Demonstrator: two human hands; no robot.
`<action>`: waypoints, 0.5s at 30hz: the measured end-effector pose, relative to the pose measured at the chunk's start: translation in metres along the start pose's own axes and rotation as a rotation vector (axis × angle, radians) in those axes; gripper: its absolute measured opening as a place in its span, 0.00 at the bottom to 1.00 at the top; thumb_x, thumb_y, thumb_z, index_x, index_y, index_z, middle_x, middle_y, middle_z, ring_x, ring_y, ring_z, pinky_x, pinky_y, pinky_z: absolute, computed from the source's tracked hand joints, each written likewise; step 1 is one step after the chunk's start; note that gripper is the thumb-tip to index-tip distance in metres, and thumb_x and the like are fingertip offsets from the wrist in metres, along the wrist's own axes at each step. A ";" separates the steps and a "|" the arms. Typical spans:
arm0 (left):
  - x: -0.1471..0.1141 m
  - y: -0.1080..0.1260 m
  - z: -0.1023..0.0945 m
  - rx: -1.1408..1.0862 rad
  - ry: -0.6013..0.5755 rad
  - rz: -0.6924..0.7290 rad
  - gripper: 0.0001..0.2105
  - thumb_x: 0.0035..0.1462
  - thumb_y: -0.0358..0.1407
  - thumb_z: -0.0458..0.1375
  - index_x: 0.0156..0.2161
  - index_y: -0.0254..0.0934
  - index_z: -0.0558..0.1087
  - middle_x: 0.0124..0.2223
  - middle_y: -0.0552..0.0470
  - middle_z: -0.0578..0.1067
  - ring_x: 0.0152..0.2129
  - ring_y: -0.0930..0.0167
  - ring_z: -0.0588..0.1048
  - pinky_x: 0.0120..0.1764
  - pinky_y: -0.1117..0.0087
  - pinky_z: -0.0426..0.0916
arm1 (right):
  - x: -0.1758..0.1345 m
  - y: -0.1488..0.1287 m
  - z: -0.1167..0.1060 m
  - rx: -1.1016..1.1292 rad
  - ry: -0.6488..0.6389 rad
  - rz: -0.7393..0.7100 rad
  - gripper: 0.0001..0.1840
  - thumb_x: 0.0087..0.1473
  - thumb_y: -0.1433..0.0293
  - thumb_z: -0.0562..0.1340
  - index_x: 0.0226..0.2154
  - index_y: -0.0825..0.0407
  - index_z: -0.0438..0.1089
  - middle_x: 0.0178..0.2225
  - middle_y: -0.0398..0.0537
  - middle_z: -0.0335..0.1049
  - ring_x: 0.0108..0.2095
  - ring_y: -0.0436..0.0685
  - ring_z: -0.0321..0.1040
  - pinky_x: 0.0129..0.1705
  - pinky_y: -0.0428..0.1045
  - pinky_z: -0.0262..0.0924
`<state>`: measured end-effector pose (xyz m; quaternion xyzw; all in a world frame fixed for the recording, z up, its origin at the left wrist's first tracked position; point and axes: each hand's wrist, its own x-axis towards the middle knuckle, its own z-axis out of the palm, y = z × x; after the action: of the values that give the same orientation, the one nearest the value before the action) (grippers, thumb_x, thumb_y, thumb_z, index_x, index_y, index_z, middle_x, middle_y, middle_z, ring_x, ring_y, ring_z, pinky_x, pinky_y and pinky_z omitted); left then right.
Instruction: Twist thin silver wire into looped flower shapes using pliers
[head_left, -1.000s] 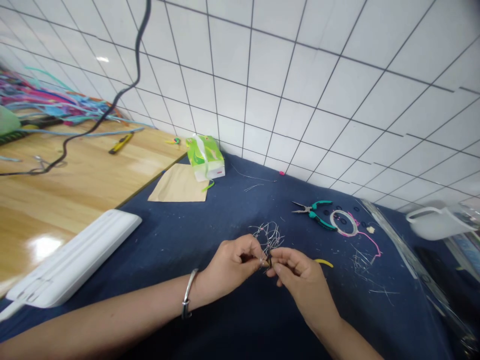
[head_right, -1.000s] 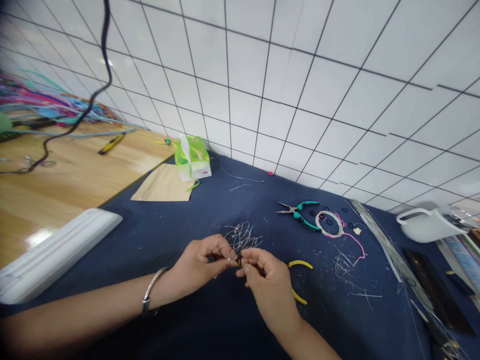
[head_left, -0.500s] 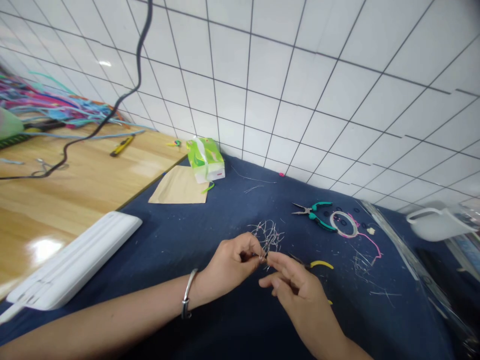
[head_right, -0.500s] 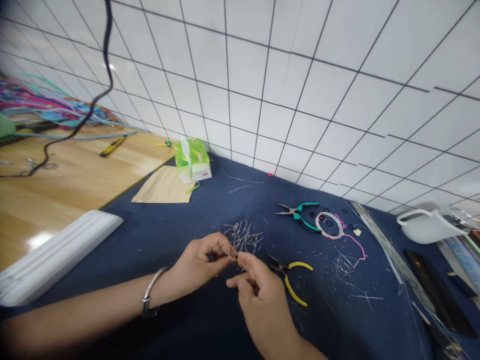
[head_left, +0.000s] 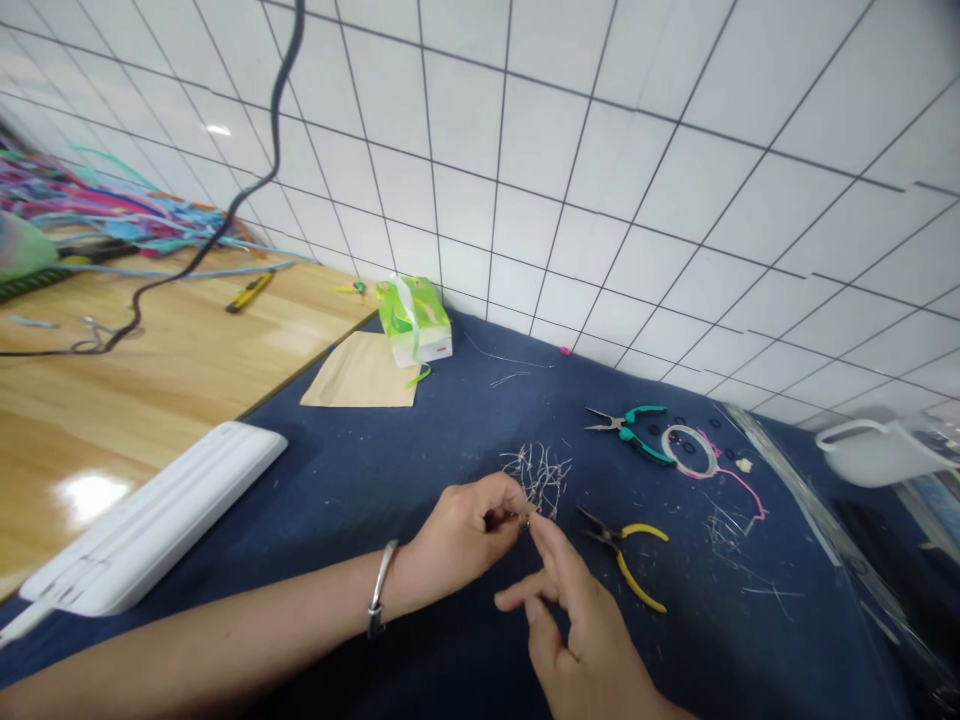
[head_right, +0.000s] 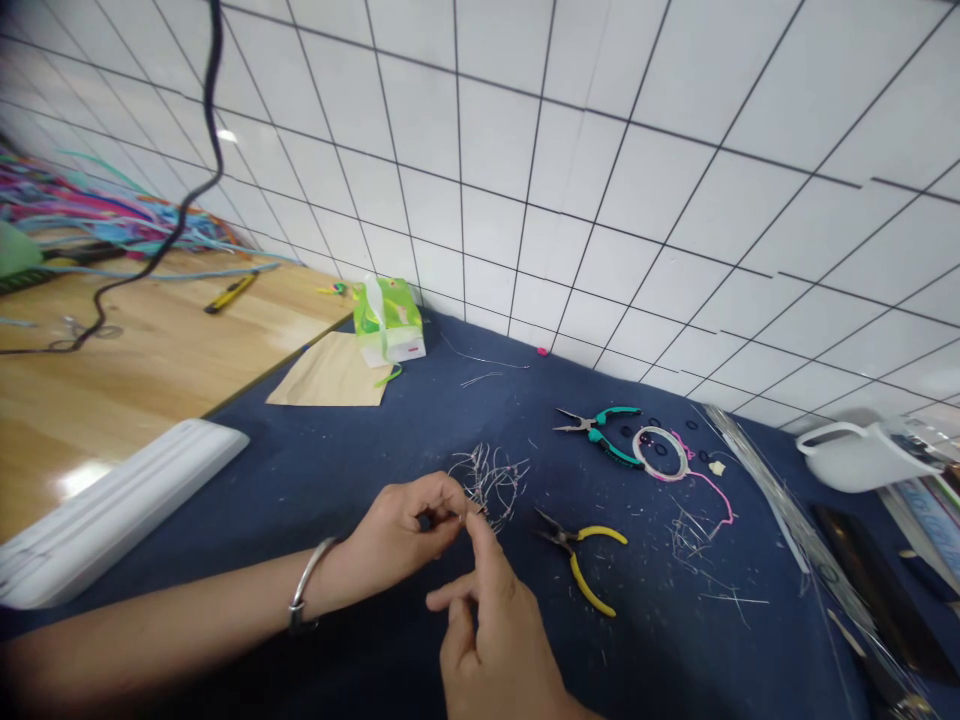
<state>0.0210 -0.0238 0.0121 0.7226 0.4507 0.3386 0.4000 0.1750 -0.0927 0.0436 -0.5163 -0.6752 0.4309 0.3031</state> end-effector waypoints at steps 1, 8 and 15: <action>0.000 -0.001 0.001 -0.011 0.001 0.008 0.08 0.47 0.24 0.52 0.31 0.37 0.68 0.24 0.58 0.71 0.19 0.78 0.66 0.23 0.78 0.60 | 0.000 -0.001 0.002 -0.029 -0.005 -0.024 0.36 0.46 0.81 0.51 0.58 0.49 0.43 0.31 0.45 0.73 0.35 0.54 0.71 0.47 0.57 0.60; -0.001 -0.004 0.005 -0.107 0.000 -0.049 0.07 0.46 0.23 0.53 0.29 0.36 0.67 0.25 0.57 0.72 0.20 0.78 0.67 0.23 0.78 0.60 | -0.001 0.002 0.008 -0.196 -0.024 -0.197 0.31 0.45 0.82 0.47 0.54 0.56 0.46 0.28 0.46 0.71 0.26 0.52 0.71 0.37 0.52 0.66; 0.006 -0.003 0.005 -0.368 0.029 -0.178 0.07 0.47 0.25 0.55 0.28 0.36 0.61 0.28 0.55 0.72 0.21 0.78 0.66 0.23 0.79 0.60 | 0.003 0.012 0.005 -0.175 0.095 -0.218 0.19 0.51 0.80 0.48 0.46 0.54 0.57 0.44 0.56 0.68 0.22 0.46 0.69 0.30 0.46 0.67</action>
<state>0.0265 -0.0185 0.0075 0.5899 0.4490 0.3891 0.5468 0.1750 -0.0906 0.0300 -0.4841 -0.7473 0.3099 0.3335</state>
